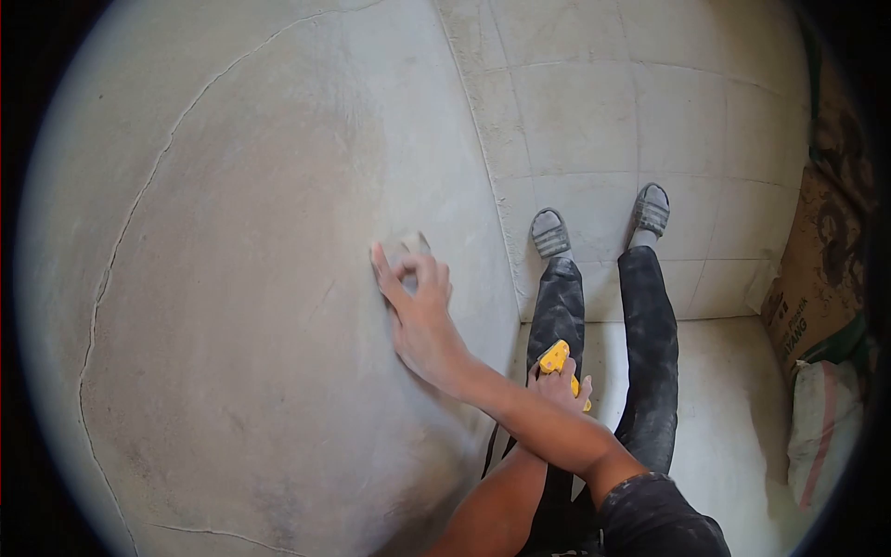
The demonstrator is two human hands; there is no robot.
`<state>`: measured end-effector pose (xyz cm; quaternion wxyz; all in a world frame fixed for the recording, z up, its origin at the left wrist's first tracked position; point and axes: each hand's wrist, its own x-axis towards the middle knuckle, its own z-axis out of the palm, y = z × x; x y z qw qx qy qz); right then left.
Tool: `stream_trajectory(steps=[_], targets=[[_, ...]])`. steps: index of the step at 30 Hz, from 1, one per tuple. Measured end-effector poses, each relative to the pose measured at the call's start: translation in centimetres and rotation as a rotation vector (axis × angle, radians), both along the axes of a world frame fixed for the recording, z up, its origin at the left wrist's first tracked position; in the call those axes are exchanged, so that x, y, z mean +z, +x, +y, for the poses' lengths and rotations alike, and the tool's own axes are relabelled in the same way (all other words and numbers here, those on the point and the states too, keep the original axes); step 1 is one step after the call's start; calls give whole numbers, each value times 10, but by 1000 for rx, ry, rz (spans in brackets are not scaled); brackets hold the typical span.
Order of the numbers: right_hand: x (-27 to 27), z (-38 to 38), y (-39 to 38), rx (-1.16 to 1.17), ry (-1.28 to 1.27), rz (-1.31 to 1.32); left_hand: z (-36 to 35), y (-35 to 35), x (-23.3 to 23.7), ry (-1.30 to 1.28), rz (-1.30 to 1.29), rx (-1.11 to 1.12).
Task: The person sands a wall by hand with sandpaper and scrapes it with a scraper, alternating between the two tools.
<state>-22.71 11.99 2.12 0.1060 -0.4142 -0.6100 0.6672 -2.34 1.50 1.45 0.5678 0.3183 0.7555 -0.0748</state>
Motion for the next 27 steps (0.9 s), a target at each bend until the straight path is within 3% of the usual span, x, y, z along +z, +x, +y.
stream_trajectory(steps=[4, 7, 9, 11, 13, 14, 16, 17, 20, 22, 25, 27], targets=[[-21, 3, 3, 16, 2, -117, -2, 2, 5, 4, 23, 28], [-15, 4, -5, -36, -45, -39, -1, -1, 0, -4, -34, 17], [-8, -12, 8, 48, 14, 13, 0, -3, 2, -9, -31, 13], [-24, 5, 0, 34, -19, -46, -1, -2, 7, -3, -24, 12], [-34, 25, -25, -137, -17, -21, -10, 2, 19, 298, 117, -181], [-25, 26, -27, -70, -2, -14, -4, 0, 13, 306, 116, -181], [-19, 13, -8, -10, 30, 9, 8, -6, 7, -141, -103, -53], [-21, 10, -2, 45, 67, 34, 5, -7, 10, -142, -99, -56], [-39, 28, -24, -72, 6, 27, -4, 2, 15, 83, -48, -224], [-22, 28, -30, -73, 30, 1, -6, 9, 2, -49, 5, 53], [-16, -4, 5, 11, -9, 43, 1, -2, 4, 21, 6, -47], [-34, 17, -7, -48, -67, 35, 2, 5, 11, -28, 8, -60]])
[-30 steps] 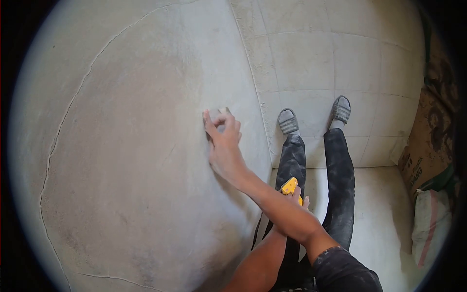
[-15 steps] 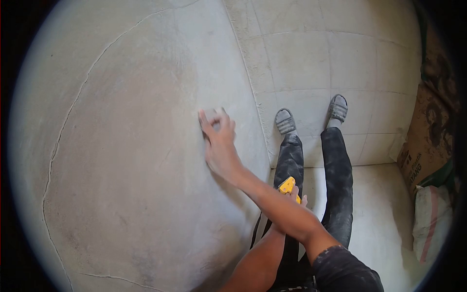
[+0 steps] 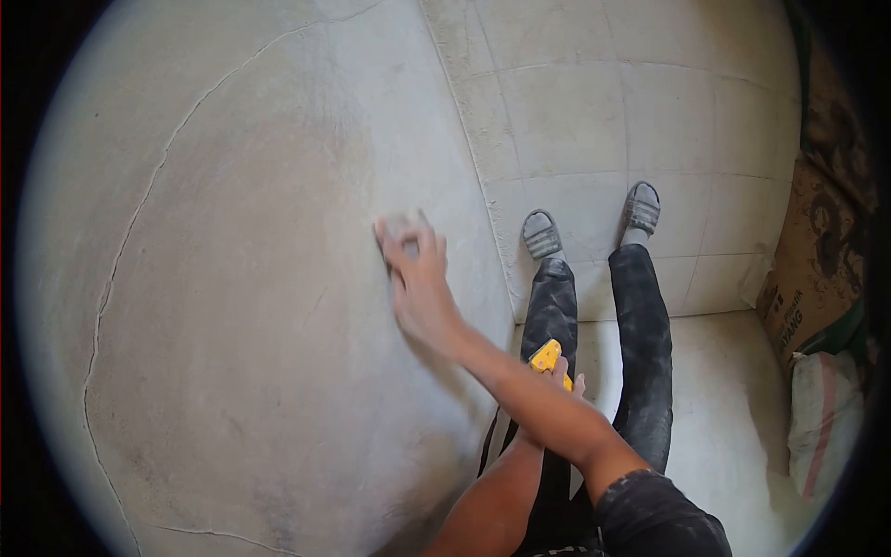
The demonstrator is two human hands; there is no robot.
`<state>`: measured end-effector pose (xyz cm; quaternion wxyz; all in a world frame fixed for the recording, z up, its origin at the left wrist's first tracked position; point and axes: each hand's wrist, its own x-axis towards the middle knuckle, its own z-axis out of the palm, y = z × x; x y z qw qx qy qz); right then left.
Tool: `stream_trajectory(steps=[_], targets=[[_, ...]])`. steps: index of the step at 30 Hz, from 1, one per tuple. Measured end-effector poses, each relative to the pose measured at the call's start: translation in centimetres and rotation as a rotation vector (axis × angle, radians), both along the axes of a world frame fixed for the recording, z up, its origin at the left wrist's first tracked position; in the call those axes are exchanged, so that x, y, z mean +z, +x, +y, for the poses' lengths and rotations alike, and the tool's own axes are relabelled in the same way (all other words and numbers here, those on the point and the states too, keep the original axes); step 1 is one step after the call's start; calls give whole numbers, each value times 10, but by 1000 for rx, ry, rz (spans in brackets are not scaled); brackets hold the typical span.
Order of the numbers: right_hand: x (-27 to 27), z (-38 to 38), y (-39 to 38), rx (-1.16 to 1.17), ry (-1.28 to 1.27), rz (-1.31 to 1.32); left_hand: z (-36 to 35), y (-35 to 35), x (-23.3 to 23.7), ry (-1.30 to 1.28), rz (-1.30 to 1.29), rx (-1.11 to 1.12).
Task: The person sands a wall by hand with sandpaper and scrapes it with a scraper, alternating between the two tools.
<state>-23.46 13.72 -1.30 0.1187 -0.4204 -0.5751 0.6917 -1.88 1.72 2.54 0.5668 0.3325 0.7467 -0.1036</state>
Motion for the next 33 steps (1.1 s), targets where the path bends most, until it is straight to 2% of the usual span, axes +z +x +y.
stream_trajectory(steps=[2, 4, 5, 6, 7, 10, 11, 13, 16, 18, 20, 22, 23, 25, 26, 27, 28, 30, 31, 33], targets=[[-11, 19, -26, -124, 117, -1, 13, -5, 6, -42, -5, -18], [4, 7, -15, -48, 117, -8, 45, -31, 15, -282, -183, -14], [1, -5, -4, -20, 161, 8, 45, -33, 20, -288, -180, -17], [-4, -15, 4, 10, 207, 27, 46, -34, 23, -242, -215, -141], [-15, -6, 0, 12, 67, -35, 47, -35, 24, -194, -249, -264], [-25, 17, -37, -120, 106, -55, 36, -20, 23, -84, -112, -206], [-11, 14, -31, -93, 100, -24, 37, -22, 21, -90, -116, -205], [-8, -3, -8, -55, 111, 12, 60, -41, 19, -285, -210, -67], [-19, 19, -27, -35, 83, -22, -9, 13, -6, -141, -50, -167], [-30, 38, -59, -196, 127, -28, 8, 3, 2, -205, -116, -151], [0, 26, -43, -122, 148, 3, 39, -26, 11, -256, -171, -139], [0, 5, -18, -6, 195, -6, 69, -53, 29, -238, -328, -367], [-13, 12, -20, -28, 66, -87, 58, -43, 25, -236, -324, -366], [-30, 22, -34, -20, 10, -94, 33, -17, 20, -207, -164, -91], [-36, 28, -39, -16, -43, -102, 33, -17, 17, -198, -167, -92], [-15, 26, -32, 45, 169, -65, 53, -30, 21, -268, -267, -154], [-8, 17, -25, 46, 165, -67, 63, -38, 25, -347, -368, -215], [-2, 8, -15, 113, 177, -37, 61, -39, 19, -362, -368, -197], [-10, 21, -24, 133, 161, -149, 60, -36, 20, -378, -371, -179], [-15, 25, -41, 73, 141, -178, 60, -38, 27, -314, -322, -222]])
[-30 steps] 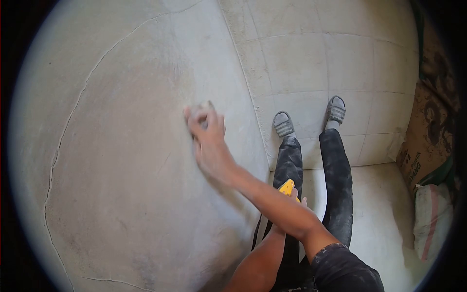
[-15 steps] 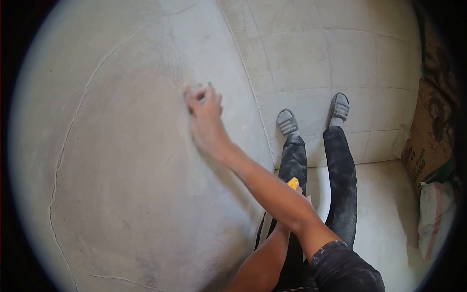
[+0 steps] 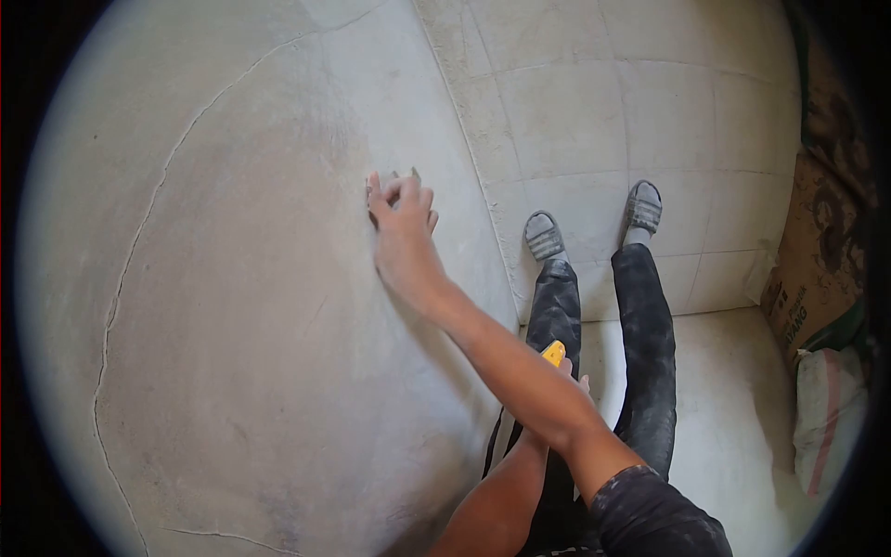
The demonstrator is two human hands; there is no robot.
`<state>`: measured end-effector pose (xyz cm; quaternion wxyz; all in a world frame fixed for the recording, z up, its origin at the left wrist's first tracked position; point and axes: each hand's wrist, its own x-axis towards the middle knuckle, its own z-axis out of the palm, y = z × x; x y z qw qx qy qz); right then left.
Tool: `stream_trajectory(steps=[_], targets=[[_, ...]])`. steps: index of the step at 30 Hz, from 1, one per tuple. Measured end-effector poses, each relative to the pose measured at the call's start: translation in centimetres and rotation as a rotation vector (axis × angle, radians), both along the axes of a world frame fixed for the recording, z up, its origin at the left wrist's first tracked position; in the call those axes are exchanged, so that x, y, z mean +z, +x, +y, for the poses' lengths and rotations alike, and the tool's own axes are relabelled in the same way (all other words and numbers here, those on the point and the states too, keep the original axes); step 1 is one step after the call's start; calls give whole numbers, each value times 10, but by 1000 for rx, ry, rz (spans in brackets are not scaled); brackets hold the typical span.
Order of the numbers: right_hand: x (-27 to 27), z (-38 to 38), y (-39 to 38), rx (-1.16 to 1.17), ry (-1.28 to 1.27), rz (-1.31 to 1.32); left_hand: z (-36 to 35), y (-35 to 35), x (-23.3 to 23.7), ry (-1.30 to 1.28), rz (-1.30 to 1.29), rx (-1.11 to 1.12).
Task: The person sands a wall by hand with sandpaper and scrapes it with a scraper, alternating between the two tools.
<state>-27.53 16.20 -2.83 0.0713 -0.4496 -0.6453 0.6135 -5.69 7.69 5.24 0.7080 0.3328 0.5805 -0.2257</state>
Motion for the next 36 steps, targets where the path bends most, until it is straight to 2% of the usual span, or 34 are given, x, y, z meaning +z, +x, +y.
stream_trajectory(steps=[1, 2, 4, 5, 7, 8, 10, 13, 14, 16, 17, 18, 19, 20, 22, 23, 25, 27, 32, 36], targets=[[-3, 3, -6, -72, -5, -19, 0, -2, 0, 85, 42, -45], [9, -8, 4, 48, 80, -42, -2, -1, -5, 91, 41, -48], [6, -8, 9, 51, 97, -33, -21, 10, -18, -1, 136, 159], [8, -10, 13, 67, 108, -26, -37, 22, -20, -10, 136, 164], [4, 9, 3, 33, 95, -44, -42, 28, -16, 100, 207, 344], [7, 11, 2, 102, 131, -92, -44, 29, -18, 110, 207, 343], [14, 6, 5, 167, 162, -142, 6, -10, 5, 127, 40, 3], [19, 0, 14, 217, 122, -96, -3, -4, 3, 148, 74, 4], [5, 7, 6, 143, 131, -93, -26, 14, -6, 146, 72, 8], [4, 11, 5, 65, 152, -85, -79, 52, -35, 471, 397, 401], [24, 4, 15, 146, 130, -75, -72, 45, -35, 473, 396, 394], [35, -1, 20, 228, 103, -66, -55, 33, -30, 322, 336, 341], [25, 2, 15, 229, 97, -67, -37, 23, -23, 165, 274, 293], [7, 8, 7, 168, 138, -89, -20, 13, -13, 153, 271, 299], [5, 10, 6, 106, 194, -112, 8, -9, -3, -121, -51, 255], [18, 6, 11, 179, 221, -125, 7, -7, -5, -111, -56, 256], [18, 6, 8, 251, 240, -127, -6, 3, 2, 168, 117, -116], [-6, 13, 0, 171, 252, -158, -29, 19, 5, 189, 108, -111], [14, 7, 7, 228, 309, -148, -84, 45, -34, 360, 51, -117], [-8, 25, -2, 179, 275, -122, -115, 68, -51, 244, 110, 931]])
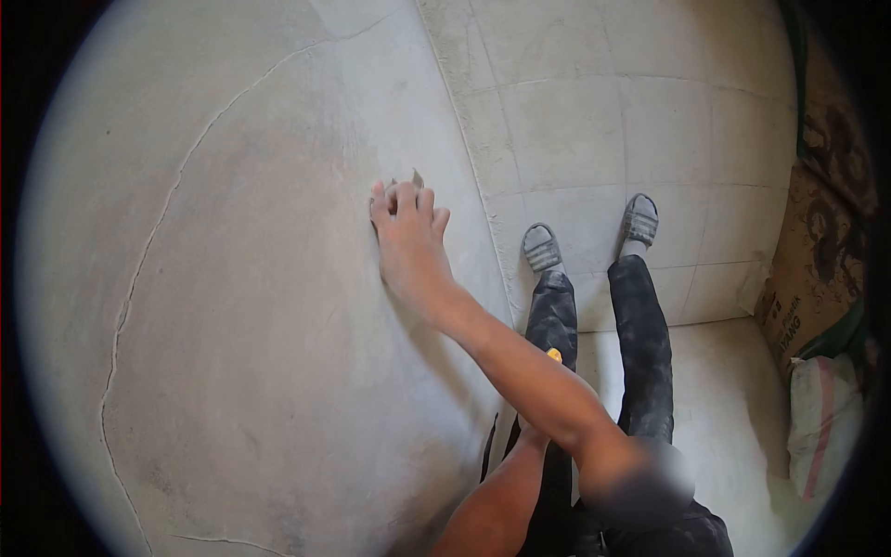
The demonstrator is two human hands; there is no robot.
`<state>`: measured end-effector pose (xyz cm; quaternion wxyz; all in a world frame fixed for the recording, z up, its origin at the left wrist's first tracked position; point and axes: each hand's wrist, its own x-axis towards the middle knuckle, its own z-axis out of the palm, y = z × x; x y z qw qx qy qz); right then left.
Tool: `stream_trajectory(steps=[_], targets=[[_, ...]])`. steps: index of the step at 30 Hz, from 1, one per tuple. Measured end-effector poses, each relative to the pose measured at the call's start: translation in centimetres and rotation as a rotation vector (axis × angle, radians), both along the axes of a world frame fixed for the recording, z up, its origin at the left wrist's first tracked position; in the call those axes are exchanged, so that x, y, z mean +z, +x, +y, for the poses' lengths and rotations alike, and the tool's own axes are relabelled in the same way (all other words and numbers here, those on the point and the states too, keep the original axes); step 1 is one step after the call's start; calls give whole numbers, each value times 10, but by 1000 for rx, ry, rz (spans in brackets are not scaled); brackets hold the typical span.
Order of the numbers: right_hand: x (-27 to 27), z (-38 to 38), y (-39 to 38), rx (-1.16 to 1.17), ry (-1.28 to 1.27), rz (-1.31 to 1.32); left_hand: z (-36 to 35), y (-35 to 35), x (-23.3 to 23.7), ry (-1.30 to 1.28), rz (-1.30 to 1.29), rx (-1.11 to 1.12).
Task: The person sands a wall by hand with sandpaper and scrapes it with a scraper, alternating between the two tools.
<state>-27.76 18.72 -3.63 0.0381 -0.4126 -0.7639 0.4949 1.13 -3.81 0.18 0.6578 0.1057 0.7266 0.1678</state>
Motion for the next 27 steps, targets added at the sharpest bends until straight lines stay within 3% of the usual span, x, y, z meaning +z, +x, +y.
stream_trajectory(steps=[1, 2, 4, 5, 7, 8, 10, 11, 13, 15, 20, 22, 25, 27], targets=[[8, -2, 3, -6, 3, 0, 14, -11, 3, -12, -33, 252], [24, -11, 12, 51, -28, 25, 42, 8, 21, -9, -34, 251], [26, -12, 15, 109, -56, 46, 145, -84, 49, -436, -236, -779], [14, -10, 7, 81, 22, 21, 103, -38, 32, -438, -240, -779], [-5, 1, 2, 42, 96, -10, 4, -1, -6, 77, 548, -759], [-13, 10, 0, 2, 19, 48, 6, -2, -4, 78, 548, -760], [-25, 2, 9, -39, -62, 106, 18, -13, 13, 98, 456, -525], [-34, -10, 20, -166, -100, 159, 31, -19, 17, 95, 455, -527], [-32, -22, 38, -295, -138, 213, 79, -38, 22, -260, 70, -902], [-23, -29, 48, -432, -386, 253, 102, -52, 36, -261, -1, -877], [-6, -36, 36, -346, -319, 231, 64, -32, 38, -152, -6, -660], [1, -40, 38, -306, -291, 186, 57, -24, 33, -72, 161, -593], [18, -55, 46, -121, -201, 96, 73, -36, 22, -299, 0, -561], [11, -52, 45, -132, -223, 83, 81, -38, 36, -221, 36, -642]])
